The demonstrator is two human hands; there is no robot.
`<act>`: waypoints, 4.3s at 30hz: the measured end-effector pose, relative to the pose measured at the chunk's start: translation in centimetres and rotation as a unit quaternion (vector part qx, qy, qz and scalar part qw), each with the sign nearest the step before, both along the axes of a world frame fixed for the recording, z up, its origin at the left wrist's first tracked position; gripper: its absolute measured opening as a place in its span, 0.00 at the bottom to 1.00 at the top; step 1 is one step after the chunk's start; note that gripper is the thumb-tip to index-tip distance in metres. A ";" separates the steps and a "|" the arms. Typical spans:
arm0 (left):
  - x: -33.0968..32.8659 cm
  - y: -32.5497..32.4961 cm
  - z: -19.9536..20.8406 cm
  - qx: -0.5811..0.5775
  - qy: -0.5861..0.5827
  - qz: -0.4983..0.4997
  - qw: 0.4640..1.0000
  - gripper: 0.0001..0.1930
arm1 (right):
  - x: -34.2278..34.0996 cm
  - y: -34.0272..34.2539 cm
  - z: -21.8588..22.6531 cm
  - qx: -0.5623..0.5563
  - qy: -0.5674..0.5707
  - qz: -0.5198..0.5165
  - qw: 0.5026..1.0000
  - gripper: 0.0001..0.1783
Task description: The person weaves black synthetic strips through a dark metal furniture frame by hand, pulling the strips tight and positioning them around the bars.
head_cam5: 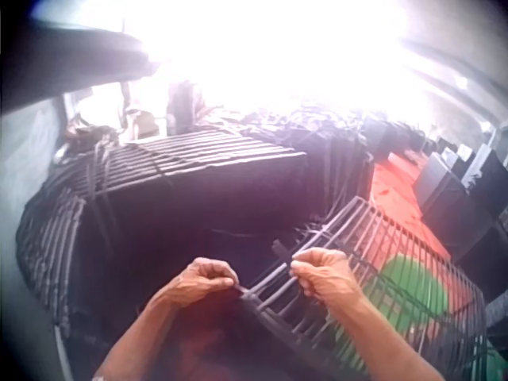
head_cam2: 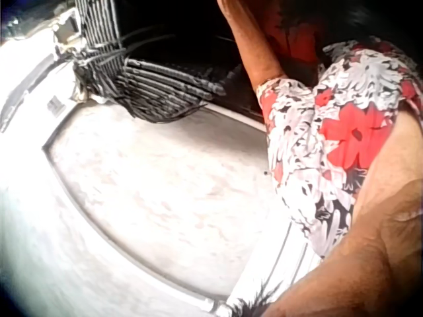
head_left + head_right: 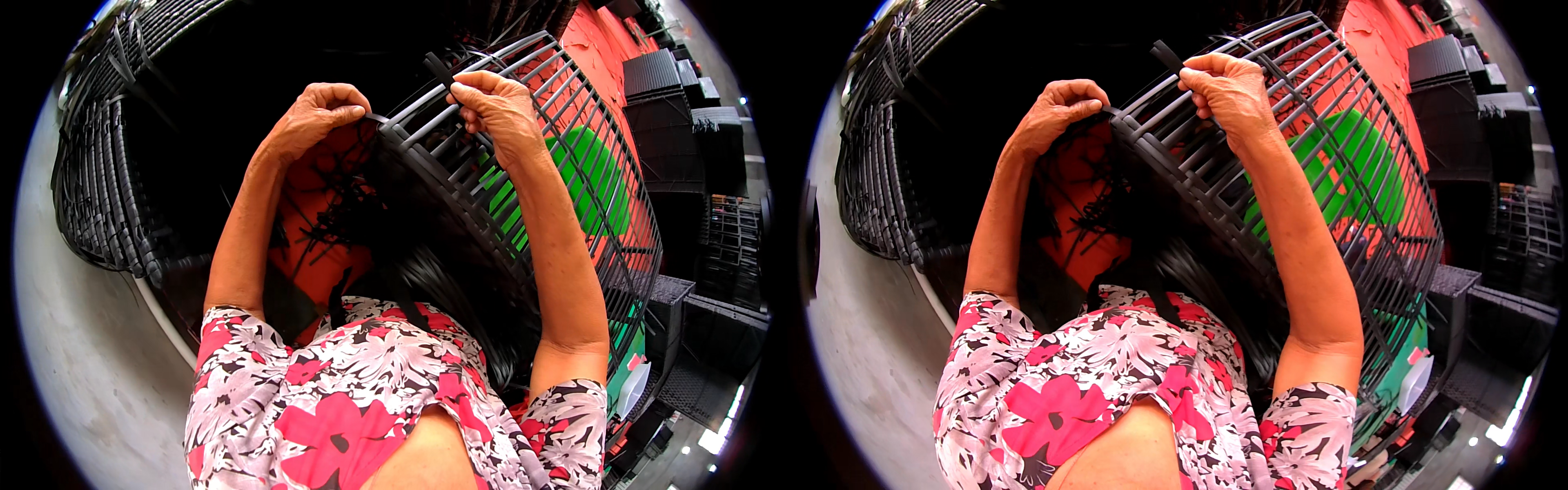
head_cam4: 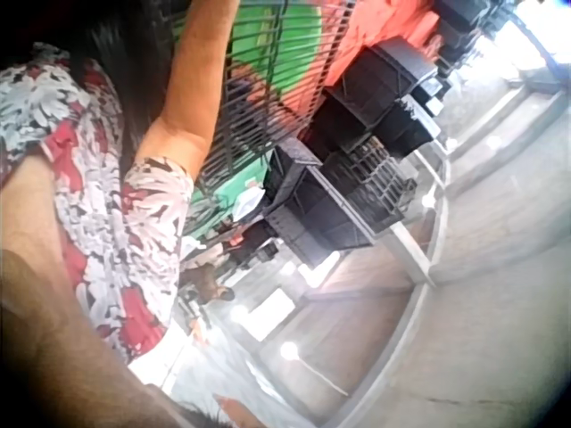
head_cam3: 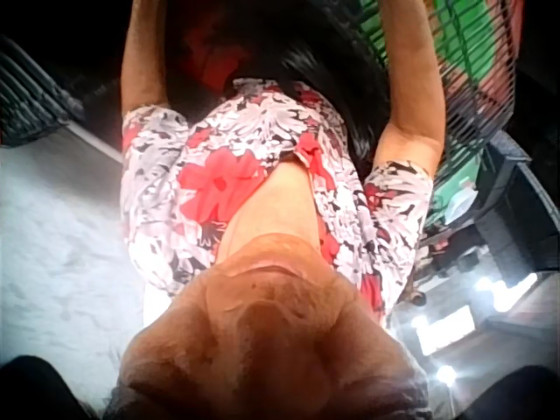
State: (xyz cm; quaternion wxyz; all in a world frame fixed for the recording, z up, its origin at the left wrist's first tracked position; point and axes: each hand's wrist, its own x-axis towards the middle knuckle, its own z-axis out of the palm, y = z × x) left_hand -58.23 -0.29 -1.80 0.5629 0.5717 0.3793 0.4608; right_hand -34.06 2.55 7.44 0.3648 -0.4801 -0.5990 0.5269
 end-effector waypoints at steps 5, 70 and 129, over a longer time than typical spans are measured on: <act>-0.2 0.7 0.1 0.026 0.056 0.019 0.998 0.03 | -1.6 -1.6 0.2 0.219 -0.205 -0.063 0.952 0.12; 9.4 -8.9 4.2 -0.265 -0.466 0.117 0.836 0.14 | -1.2 -6.6 -0.8 0.239 -0.112 0.106 0.959 0.13; 13.1 -12.1 3.8 -0.116 -0.419 -0.147 0.888 0.19 | 5.2 -12.5 9.5 -0.044 -0.291 0.136 0.946 0.18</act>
